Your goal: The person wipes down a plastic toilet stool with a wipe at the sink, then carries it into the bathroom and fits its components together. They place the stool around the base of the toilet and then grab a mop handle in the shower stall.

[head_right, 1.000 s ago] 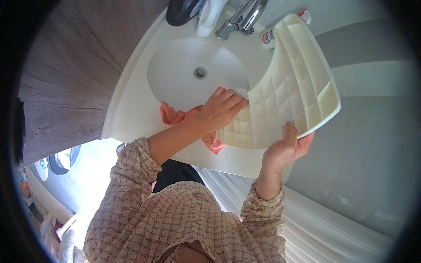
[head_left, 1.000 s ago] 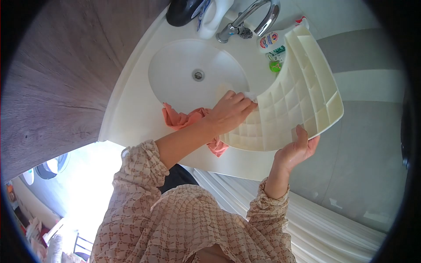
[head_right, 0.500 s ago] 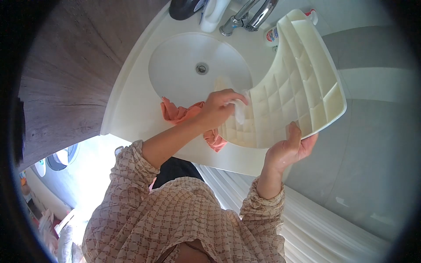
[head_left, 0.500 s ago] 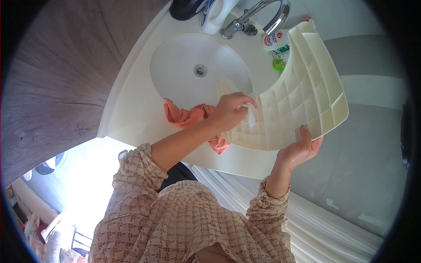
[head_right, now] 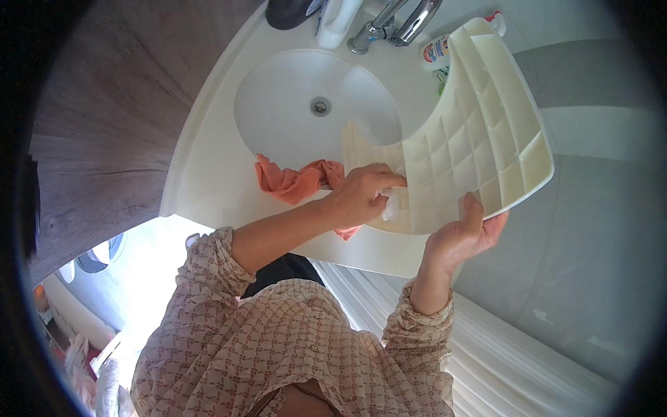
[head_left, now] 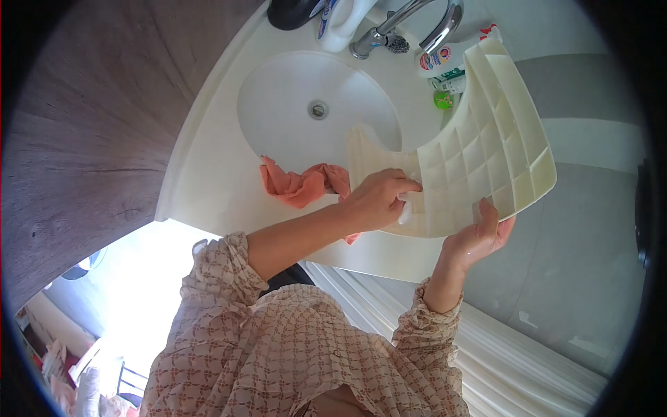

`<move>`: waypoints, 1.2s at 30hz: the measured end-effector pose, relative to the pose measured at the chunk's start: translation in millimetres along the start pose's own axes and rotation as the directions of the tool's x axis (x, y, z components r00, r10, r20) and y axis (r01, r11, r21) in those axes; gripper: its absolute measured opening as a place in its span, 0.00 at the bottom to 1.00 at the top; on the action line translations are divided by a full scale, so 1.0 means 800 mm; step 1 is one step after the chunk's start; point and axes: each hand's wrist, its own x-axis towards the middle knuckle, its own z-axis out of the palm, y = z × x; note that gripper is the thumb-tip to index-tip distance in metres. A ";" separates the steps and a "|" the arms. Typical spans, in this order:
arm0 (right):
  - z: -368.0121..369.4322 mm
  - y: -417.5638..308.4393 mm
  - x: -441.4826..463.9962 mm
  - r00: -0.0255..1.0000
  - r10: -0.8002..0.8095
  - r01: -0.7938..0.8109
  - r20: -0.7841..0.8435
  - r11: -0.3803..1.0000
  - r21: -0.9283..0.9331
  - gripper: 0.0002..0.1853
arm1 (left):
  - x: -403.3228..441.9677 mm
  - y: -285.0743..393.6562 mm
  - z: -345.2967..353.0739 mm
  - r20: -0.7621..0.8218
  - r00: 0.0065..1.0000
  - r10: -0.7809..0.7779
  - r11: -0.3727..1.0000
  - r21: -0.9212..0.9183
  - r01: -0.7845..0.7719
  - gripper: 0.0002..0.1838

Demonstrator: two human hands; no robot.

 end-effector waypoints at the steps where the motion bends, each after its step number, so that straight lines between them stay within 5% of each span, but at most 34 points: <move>1: -0.001 -0.001 -0.002 1.000 -0.002 0.002 0.001 1.000 0.001 0.15 | 0.003 -0.004 -0.012 0.010 0.988 0.155 0.967 0.203 -0.154 0.25; 3: 0.000 -0.001 -0.003 1.000 -0.009 0.009 0.010 1.000 0.009 0.15 | 0.014 -0.013 -0.036 0.114 0.893 0.435 0.713 0.563 -0.418 0.24; 6: -0.002 0.000 -0.006 0.999 -0.020 0.020 0.025 1.000 -0.003 0.14 | 0.011 -0.009 -0.027 0.077 0.904 0.420 0.751 0.529 -0.394 0.23; 9: 0.003 -0.003 -0.006 1.000 0.000 0.000 -0.009 1.000 0.000 0.14 | -0.003 -0.003 0.004 -0.147 0.977 0.157 0.988 0.038 -0.153 0.24; 12: -0.004 0.003 -0.004 1.000 -0.031 0.030 0.001 0.999 0.023 0.14 | -0.016 -0.002 -0.007 -0.066 0.979 -0.192 0.931 -0.327 0.161 0.25; 15: -0.005 0.003 -0.003 0.999 -0.043 0.043 0.008 0.999 -0.009 0.14 | -0.027 0.004 -0.006 -0.191 0.965 0.178 0.978 -0.074 -0.195 0.24; 18: -0.006 0.002 -0.005 0.999 -0.040 0.041 0.037 0.999 -0.019 0.14 | -0.012 0.002 0.000 0.011 0.842 0.539 0.787 0.349 -0.508 0.17; 21: -0.004 -0.002 -0.009 0.998 -0.049 0.049 0.029 0.999 0.007 0.13 | 0.002 0.000 -0.018 0.143 0.786 0.602 0.691 0.399 -0.602 0.15; 24: 0.000 -0.006 -0.011 0.995 -0.073 0.073 0.067 0.997 0.001 0.14 | 0.011 0.003 -0.038 0.191 0.822 0.537 0.736 0.370 -0.567 0.18; 27: -0.004 -0.005 -0.007 0.998 -0.043 0.044 0.039 0.999 -0.012 0.14 | 0.001 -0.001 -0.030 0.144 0.797 0.587 0.663 0.479 -0.575 0.18; 30: -0.005 -0.004 -0.005 0.999 -0.035 0.035 0.023 0.999 0.004 0.14 | -0.010 0.011 -0.005 -0.005 0.930 0.367 0.903 0.245 -0.354 0.20; 33: -0.006 0.000 -0.003 0.999 -0.021 0.021 -0.027 1.000 0.002 0.15 | -0.020 0.013 0.005 -0.017 0.960 0.280 0.960 0.021 -0.280 0.21; 36: -0.006 -0.002 -0.004 1.000 -0.027 0.028 0.011 1.000 -0.013 0.15 | -0.007 0.006 -0.018 0.112 0.883 0.457 0.760 0.468 -0.452 0.21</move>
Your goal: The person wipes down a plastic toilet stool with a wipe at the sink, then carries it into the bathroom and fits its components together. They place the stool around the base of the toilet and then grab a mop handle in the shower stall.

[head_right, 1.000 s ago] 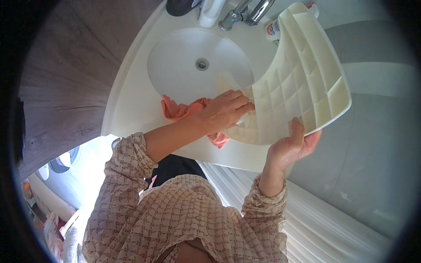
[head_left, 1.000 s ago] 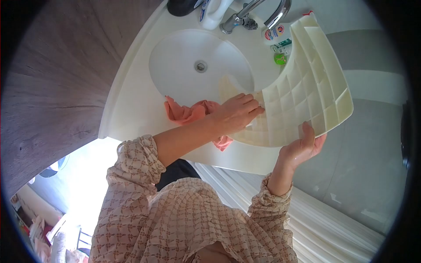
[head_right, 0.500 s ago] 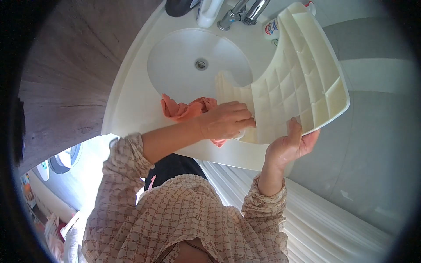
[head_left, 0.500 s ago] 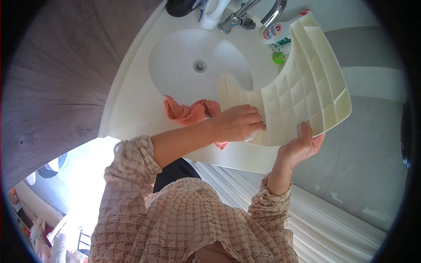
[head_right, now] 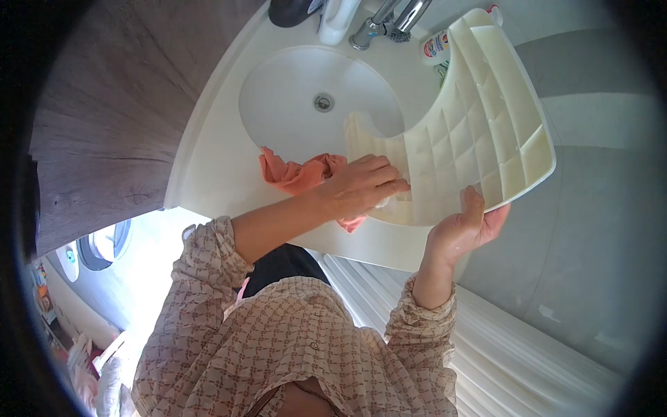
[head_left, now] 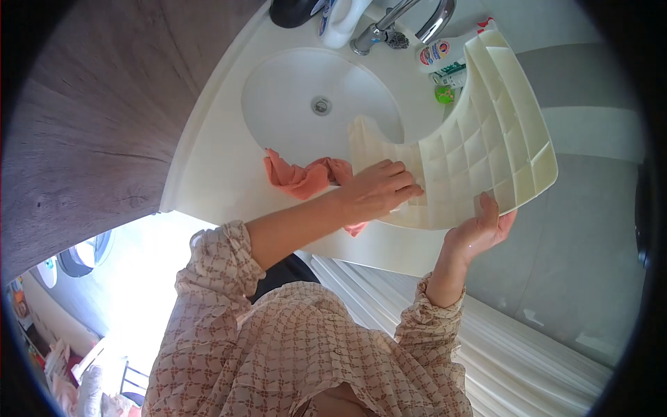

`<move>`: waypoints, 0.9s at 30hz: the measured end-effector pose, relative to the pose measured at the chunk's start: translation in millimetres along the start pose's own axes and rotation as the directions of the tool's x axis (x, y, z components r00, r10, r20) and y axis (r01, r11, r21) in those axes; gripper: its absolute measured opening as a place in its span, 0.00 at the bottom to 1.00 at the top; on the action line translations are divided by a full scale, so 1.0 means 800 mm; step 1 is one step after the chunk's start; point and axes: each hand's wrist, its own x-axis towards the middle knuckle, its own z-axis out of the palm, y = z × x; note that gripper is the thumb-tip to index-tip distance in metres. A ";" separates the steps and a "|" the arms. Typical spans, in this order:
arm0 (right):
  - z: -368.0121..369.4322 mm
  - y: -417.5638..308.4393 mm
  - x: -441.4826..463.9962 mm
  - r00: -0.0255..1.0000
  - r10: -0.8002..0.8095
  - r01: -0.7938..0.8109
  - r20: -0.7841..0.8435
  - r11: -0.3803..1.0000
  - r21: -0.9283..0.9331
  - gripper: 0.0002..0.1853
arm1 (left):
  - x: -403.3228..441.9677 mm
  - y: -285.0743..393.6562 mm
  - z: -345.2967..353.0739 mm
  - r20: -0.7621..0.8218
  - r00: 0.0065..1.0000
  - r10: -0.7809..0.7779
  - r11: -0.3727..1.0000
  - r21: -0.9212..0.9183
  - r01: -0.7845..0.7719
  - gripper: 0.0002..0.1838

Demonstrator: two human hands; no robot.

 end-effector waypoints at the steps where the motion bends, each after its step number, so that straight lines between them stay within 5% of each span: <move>1: -0.002 0.001 0.001 1.000 0.005 -0.005 -0.015 1.000 0.002 0.15 | 0.000 0.004 0.005 -0.030 0.999 -0.039 0.998 -0.060 0.037 0.22; 4: -0.004 0.006 0.005 0.998 0.034 -0.034 -0.056 0.999 0.001 0.15 | -0.010 0.018 0.022 -0.046 0.973 -0.225 0.916 -0.350 0.196 0.25; 6: -0.008 0.006 0.009 0.995 0.057 -0.058 -0.079 0.998 -0.016 0.16 | -0.020 0.019 0.030 0.066 0.917 -0.393 0.682 -0.648 0.339 0.27; 9: -0.018 0.011 0.017 0.996 0.056 -0.059 -0.068 0.997 -0.046 0.17 | -0.040 0.001 0.035 -0.029 0.718 -0.696 0.517 -0.714 0.472 0.29; 12: -0.014 0.005 0.015 0.991 0.078 -0.089 -0.105 0.990 -0.106 0.16 | -0.044 -0.009 0.025 -0.029 0.668 -0.744 0.489 -0.704 0.514 0.30; 19: -0.007 0.003 0.015 0.995 0.071 -0.076 -0.074 0.995 -0.068 0.19 | -0.015 0.003 0.052 -0.206 0.841 -0.501 0.771 -0.548 0.325 0.24; 22: -0.004 0.000 0.012 0.994 0.070 -0.075 -0.083 0.995 -0.059 0.20 | -0.023 -0.004 0.053 -0.267 0.921 -0.285 0.951 -0.201 0.236 0.24; 25: -0.009 0.001 0.005 0.995 0.045 -0.050 -0.087 0.997 -0.056 0.19 | -0.021 -0.036 0.035 -0.075 0.994 -0.078 0.997 -0.016 0.077 0.24; 27: -0.022 0.010 0.005 0.997 0.029 -0.035 -0.075 0.996 -0.086 0.18 | -0.024 -0.063 0.012 -0.249 0.959 -0.136 0.990 -0.074 0.121 0.24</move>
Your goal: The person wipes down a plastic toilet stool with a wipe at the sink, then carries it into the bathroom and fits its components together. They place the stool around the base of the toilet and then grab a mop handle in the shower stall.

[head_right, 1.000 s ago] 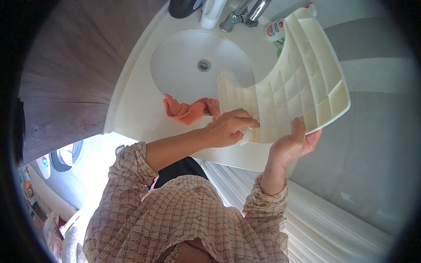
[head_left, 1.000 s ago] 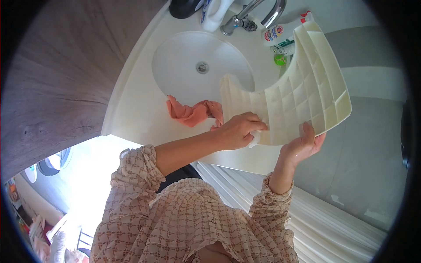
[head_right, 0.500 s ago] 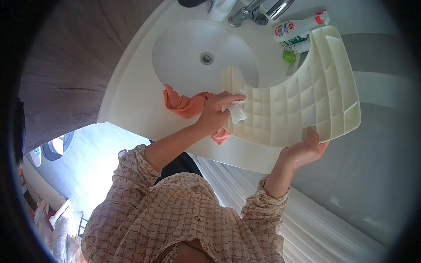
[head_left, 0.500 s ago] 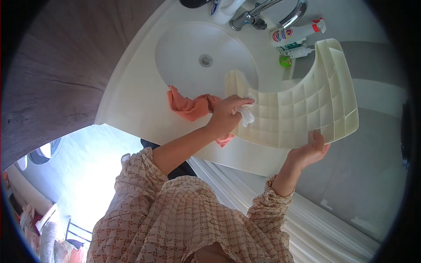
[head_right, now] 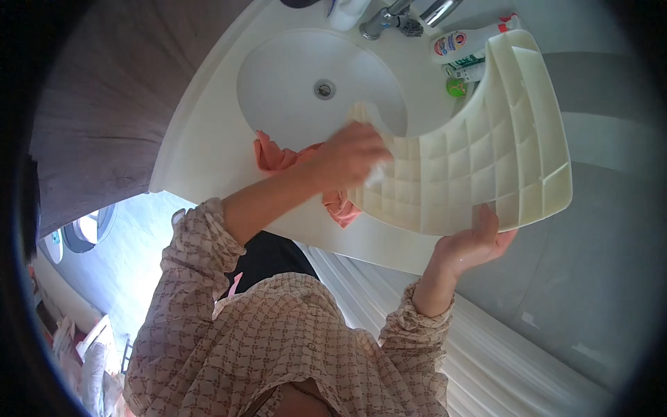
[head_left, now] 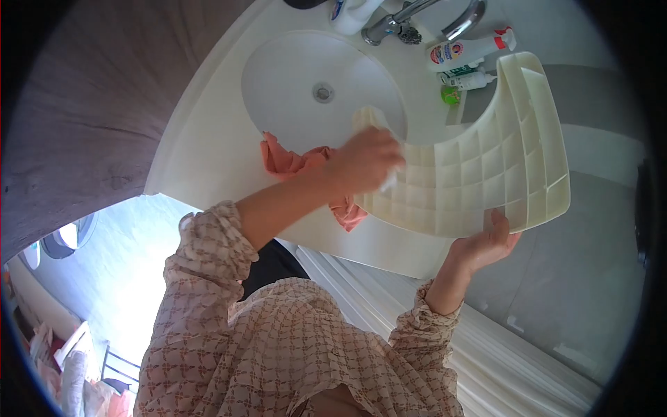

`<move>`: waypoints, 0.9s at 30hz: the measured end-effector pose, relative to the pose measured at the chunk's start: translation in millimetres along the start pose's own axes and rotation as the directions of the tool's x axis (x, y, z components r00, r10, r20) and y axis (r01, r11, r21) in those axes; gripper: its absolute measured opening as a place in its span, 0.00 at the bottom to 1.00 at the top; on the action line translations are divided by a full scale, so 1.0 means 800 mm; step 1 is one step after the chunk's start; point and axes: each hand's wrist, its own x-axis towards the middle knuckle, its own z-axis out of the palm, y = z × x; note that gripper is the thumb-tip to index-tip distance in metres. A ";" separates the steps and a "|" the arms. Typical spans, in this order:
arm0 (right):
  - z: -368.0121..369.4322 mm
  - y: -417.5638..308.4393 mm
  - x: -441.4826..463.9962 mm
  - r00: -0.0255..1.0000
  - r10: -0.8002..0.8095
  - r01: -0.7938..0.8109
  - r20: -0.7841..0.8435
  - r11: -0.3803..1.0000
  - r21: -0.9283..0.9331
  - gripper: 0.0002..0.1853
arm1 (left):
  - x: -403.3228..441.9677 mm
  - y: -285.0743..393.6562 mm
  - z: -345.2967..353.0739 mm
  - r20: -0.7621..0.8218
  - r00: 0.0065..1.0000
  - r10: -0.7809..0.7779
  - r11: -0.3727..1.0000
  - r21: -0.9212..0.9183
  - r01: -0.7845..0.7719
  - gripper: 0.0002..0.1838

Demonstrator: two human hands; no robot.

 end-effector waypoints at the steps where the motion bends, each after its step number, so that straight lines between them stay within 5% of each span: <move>1: 0.000 -0.001 0.001 1.000 -0.002 0.001 0.010 1.000 0.027 0.18 | 0.000 -0.009 -0.011 -0.088 0.996 -0.026 0.999 -0.024 0.024 0.24; 5: 0.003 -0.007 -0.005 1.000 0.010 -0.012 0.022 0.997 0.073 0.17 | -0.031 0.007 -0.026 0.022 0.982 -0.187 0.982 0.037 0.186 0.24; 10: 0.004 -0.008 -0.006 0.999 -0.033 0.032 0.029 0.998 0.054 0.16 | -0.041 0.025 0.005 0.151 0.984 0.093 0.987 0.117 -0.112 0.24; 12: 0.004 -0.007 -0.007 0.998 -0.034 0.031 0.047 0.998 0.063 0.16 | -0.042 0.023 0.014 0.287 0.945 0.156 0.914 0.320 -0.248 0.23; 16: 0.006 -0.010 -0.012 0.999 -0.033 0.032 0.016 0.996 0.080 0.15 | -0.046 0.026 0.012 0.468 0.880 0.080 0.826 0.464 -0.322 0.23; 19: 0.010 -0.015 -0.017 1.000 -0.013 0.013 0.002 0.997 0.072 0.15 | -0.043 0.047 0.013 0.415 0.910 -0.021 0.855 0.479 -0.198 0.23; 22: 0.013 -0.019 -0.017 1.000 -0.010 0.010 -0.010 0.997 0.079 0.15 | -0.044 0.070 0.025 0.313 0.906 -0.285 0.950 0.218 0.224 0.22; 25: 0.014 -0.016 -0.015 1.000 -0.026 0.025 0.009 0.996 0.091 0.15 | -0.049 0.070 0.014 0.540 0.734 -0.412 0.868 -0.013 0.496 0.21; 27: 0.016 -0.018 -0.020 0.999 -0.042 0.039 0.025 0.993 0.115 0.16 | -0.042 0.065 0.004 0.494 0.850 -0.186 0.945 0.326 0.017 0.20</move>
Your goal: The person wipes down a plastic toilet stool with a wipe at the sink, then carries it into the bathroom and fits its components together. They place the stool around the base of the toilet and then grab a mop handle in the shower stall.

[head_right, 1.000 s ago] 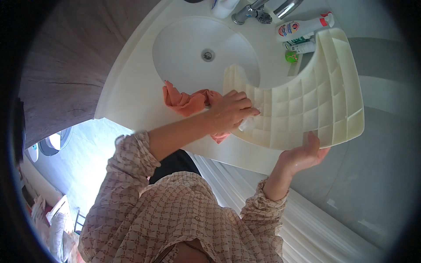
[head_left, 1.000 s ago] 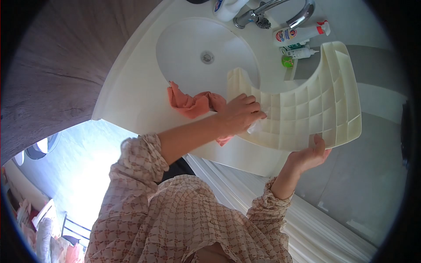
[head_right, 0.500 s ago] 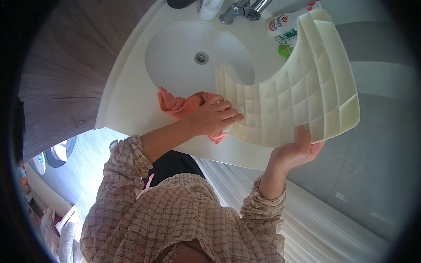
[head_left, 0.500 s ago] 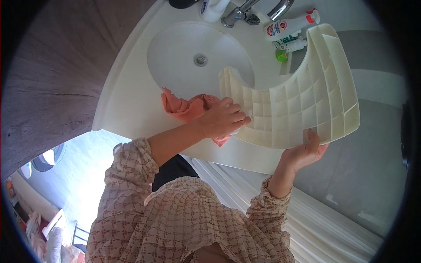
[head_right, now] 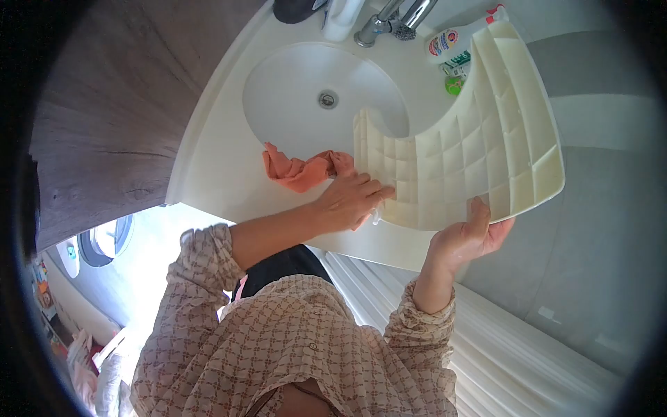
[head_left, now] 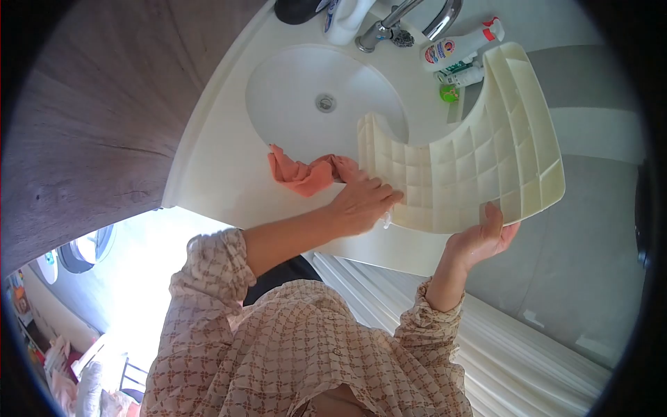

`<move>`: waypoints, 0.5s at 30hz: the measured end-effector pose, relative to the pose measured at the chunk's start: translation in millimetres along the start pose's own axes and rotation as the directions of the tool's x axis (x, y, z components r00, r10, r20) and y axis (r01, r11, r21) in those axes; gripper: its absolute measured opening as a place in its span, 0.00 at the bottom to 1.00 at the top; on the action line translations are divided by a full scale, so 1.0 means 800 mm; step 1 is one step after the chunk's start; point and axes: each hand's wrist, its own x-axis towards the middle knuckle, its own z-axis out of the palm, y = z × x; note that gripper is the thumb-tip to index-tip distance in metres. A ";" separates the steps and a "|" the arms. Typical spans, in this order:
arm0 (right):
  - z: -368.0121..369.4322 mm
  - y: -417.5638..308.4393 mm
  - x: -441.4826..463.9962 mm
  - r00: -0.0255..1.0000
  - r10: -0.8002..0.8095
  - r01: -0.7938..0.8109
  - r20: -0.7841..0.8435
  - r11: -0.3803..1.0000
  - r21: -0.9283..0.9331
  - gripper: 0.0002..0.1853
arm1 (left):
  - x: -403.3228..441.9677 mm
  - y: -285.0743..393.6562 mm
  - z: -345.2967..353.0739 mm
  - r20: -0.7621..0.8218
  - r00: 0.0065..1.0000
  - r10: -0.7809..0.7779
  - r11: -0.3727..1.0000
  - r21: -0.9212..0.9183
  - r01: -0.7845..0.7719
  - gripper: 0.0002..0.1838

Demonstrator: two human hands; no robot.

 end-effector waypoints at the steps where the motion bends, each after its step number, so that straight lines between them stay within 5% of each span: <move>1: -0.003 0.000 -0.002 1.000 -0.011 0.012 0.013 1.000 -0.016 0.16 | 0.003 -0.001 -0.007 -0.029 0.991 0.128 0.957 0.268 -0.116 0.19; 4: -0.007 0.003 -0.001 1.000 -0.029 0.029 0.013 0.999 -0.039 0.16 | 0.015 -0.019 -0.026 0.036 0.958 0.285 0.884 0.376 -0.277 0.21; 7: -0.007 0.006 0.000 0.999 0.010 -0.011 -0.032 1.000 -0.018 0.16 | 0.010 -0.004 0.000 -0.045 0.998 0.034 0.982 0.187 -0.025 0.23; 8: -0.009 0.010 0.002 0.999 0.014 -0.015 -0.044 1.000 -0.020 0.16 | 0.006 -0.004 0.008 0.017 0.996 -0.092 0.981 -0.169 0.093 0.23; 10: -0.009 0.010 0.005 0.999 0.001 -0.002 -0.053 1.000 -0.027 0.15 | -0.002 -0.001 0.011 0.243 0.941 -0.234 0.573 -0.748 0.336 0.26; 13: -0.011 0.011 0.008 0.999 -0.022 0.021 -0.037 0.999 -0.042 0.14 | -0.038 -0.022 0.012 0.045 0.975 -0.217 0.699 -0.690 0.188 0.28; 15: -0.018 0.015 0.009 0.999 -0.022 0.021 -0.023 0.998 -0.066 0.14 | -0.038 -0.033 -0.009 -0.193 0.959 -0.209 0.915 -0.386 0.121 0.29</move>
